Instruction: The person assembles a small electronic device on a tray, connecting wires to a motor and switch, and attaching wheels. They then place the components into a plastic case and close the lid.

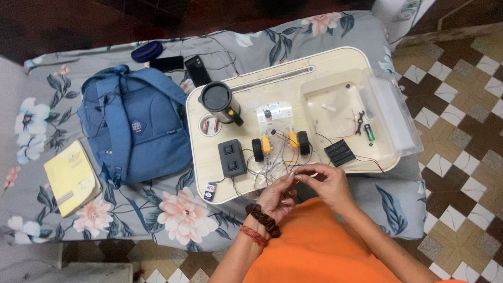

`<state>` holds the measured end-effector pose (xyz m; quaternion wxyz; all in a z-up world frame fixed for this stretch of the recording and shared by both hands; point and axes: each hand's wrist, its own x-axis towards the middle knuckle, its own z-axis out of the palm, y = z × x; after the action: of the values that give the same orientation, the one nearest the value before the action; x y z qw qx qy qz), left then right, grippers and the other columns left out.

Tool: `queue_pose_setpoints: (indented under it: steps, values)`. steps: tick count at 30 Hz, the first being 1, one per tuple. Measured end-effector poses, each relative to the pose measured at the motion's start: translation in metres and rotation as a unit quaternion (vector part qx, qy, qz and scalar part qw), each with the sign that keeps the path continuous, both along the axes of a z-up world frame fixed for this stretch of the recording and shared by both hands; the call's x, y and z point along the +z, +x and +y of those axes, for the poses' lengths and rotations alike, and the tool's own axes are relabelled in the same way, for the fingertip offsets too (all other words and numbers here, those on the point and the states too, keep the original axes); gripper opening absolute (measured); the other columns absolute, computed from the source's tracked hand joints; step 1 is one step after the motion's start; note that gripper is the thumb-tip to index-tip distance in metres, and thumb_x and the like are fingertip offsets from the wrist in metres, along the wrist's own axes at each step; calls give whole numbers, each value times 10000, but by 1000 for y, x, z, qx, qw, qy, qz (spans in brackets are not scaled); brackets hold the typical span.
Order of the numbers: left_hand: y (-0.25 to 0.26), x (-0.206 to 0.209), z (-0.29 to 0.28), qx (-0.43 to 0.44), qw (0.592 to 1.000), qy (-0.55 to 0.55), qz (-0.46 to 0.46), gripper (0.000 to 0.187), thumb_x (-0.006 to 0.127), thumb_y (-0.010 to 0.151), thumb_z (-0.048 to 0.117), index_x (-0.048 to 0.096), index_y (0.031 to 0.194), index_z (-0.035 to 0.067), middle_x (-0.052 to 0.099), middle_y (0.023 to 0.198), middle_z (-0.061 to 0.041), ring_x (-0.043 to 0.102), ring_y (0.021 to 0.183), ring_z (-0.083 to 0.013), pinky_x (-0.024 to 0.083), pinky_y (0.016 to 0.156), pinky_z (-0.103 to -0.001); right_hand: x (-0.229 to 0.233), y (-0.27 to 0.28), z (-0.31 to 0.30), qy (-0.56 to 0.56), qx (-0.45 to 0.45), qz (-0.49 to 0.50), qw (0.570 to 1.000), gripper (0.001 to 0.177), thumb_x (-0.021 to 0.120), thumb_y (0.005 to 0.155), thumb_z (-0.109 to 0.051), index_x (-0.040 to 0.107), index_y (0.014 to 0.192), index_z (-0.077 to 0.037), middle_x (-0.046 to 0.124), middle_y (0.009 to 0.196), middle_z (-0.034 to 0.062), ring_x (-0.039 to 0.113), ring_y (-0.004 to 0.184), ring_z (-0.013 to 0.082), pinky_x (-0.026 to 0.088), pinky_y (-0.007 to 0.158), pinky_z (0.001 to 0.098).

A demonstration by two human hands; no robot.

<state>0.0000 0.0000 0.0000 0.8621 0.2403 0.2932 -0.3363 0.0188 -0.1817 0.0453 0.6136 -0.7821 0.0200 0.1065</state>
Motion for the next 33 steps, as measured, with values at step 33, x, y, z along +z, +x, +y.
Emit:
queue_pose_setpoints:
  steps: [33]
  values:
    - [-2,-27,60,170,969,179,26,214,684,922,110,790,1105,85,713,901,0,465,565,-40,281,422,-184,-55,98,71,-262,123,-70,955,173,809,828,-178,828,982,-101,786,809,83,688,630,144,524,599,290]
